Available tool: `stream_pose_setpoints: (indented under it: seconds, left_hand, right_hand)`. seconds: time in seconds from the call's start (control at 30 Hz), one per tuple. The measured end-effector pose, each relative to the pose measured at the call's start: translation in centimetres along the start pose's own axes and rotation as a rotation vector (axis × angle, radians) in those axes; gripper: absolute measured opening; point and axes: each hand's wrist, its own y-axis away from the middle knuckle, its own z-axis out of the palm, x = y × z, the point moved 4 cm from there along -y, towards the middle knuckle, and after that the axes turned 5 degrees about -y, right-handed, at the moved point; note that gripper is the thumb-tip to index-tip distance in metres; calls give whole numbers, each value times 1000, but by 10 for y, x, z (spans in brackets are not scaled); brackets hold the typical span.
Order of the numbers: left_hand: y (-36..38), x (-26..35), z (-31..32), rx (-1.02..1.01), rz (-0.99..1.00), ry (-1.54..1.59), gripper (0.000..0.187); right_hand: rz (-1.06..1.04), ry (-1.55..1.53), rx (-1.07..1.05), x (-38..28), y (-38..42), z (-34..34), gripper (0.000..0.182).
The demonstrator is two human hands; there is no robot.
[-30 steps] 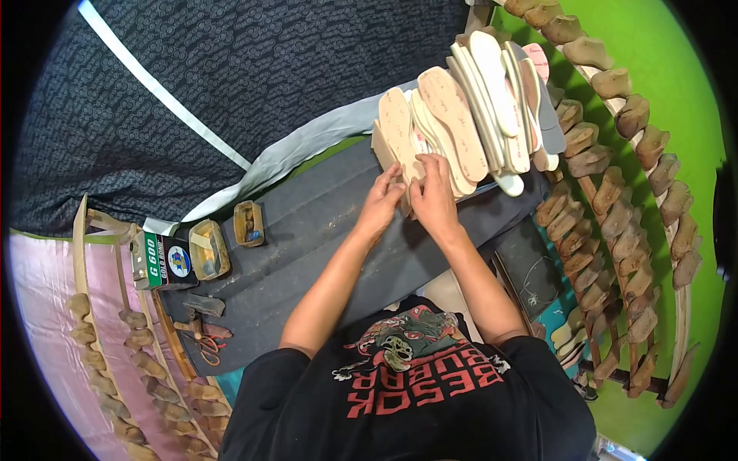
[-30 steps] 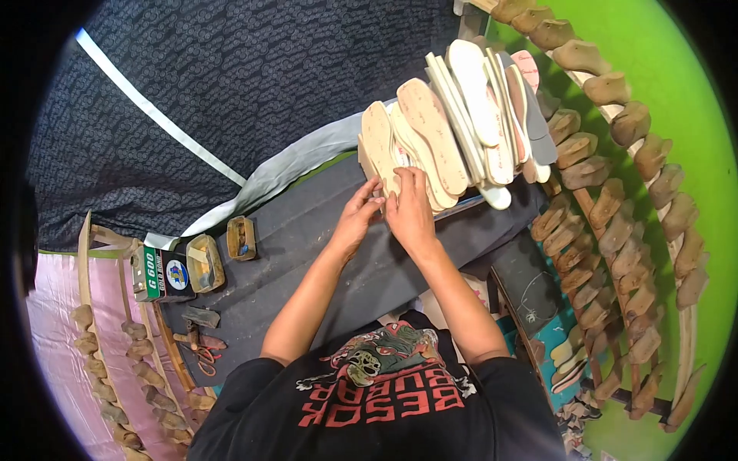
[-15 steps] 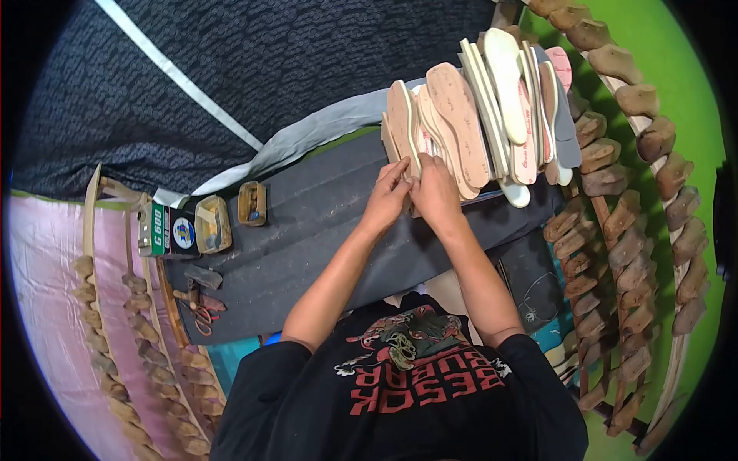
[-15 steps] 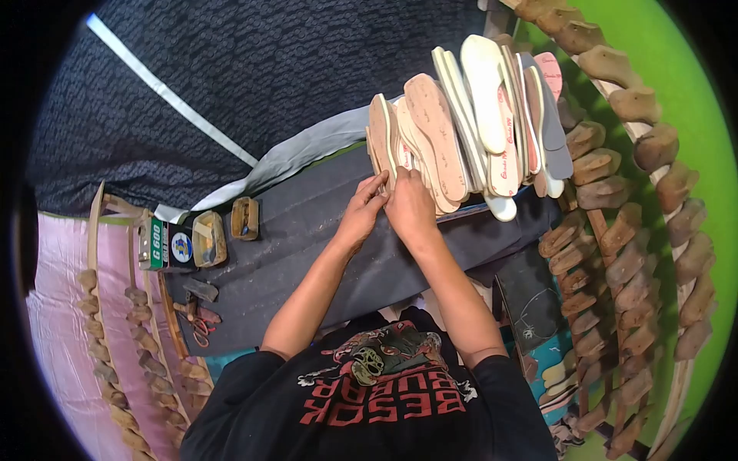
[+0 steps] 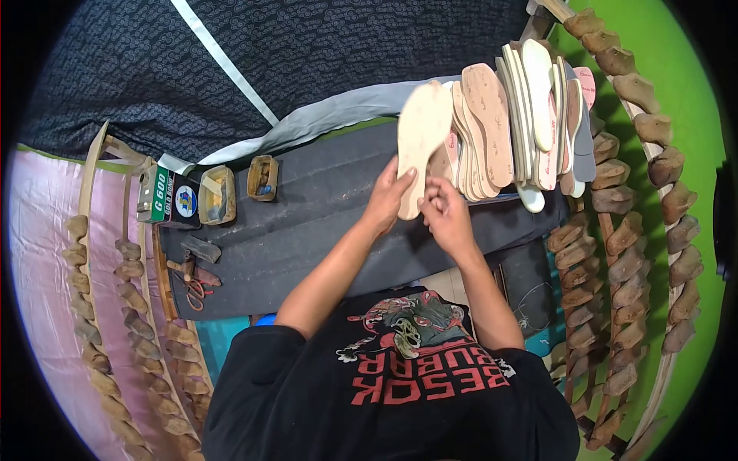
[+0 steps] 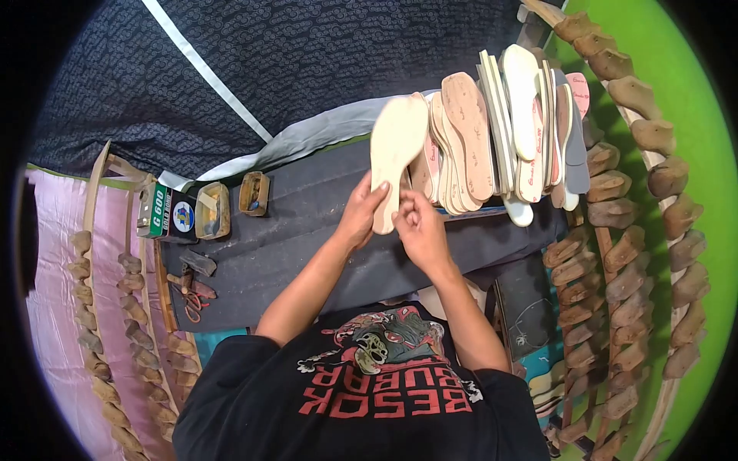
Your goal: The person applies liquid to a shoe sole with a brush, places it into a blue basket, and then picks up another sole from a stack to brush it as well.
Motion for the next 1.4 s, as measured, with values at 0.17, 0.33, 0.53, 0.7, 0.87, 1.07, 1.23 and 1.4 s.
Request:
stream_pose_setpoints:
  seconds: [0.17, 0.33, 0.53, 0.7, 0.87, 1.07, 1.23, 1.4]
  left_hand:
    - [58, -40, -25, -53, -184, 192, 52]
    - [104, -51, -37, 34, -271, 341, 57]
    - [132, -72, -74, 214, -245, 377, 53]
    - [143, -63, -108, 334, -203, 447, 55]
    - [167, -69, -163, 337, -162, 424, 53]
    - [194, -54, -208, 406, -133, 474, 50]
    - [218, -57, -239, 410, -183, 506, 50]
    - [232, -59, -252, 423, -206, 557, 49]
  right_hand:
    - [24, -42, 40, 46, 21, 5, 55]
    - [39, 138, -86, 74, 23, 20, 71]
    - [226, -155, -249, 108, 15, 67, 72]
    - [342, -165, -351, 116, 5, 114, 74]
    - [133, 100, -177, 124, -12, 150, 86]
    - [-46, 315, -133, 127, -50, 190, 80]
    - [-205, 335, -160, 117, -86, 259, 65]
    - [-69, 382, -248, 131, -109, 310, 61]
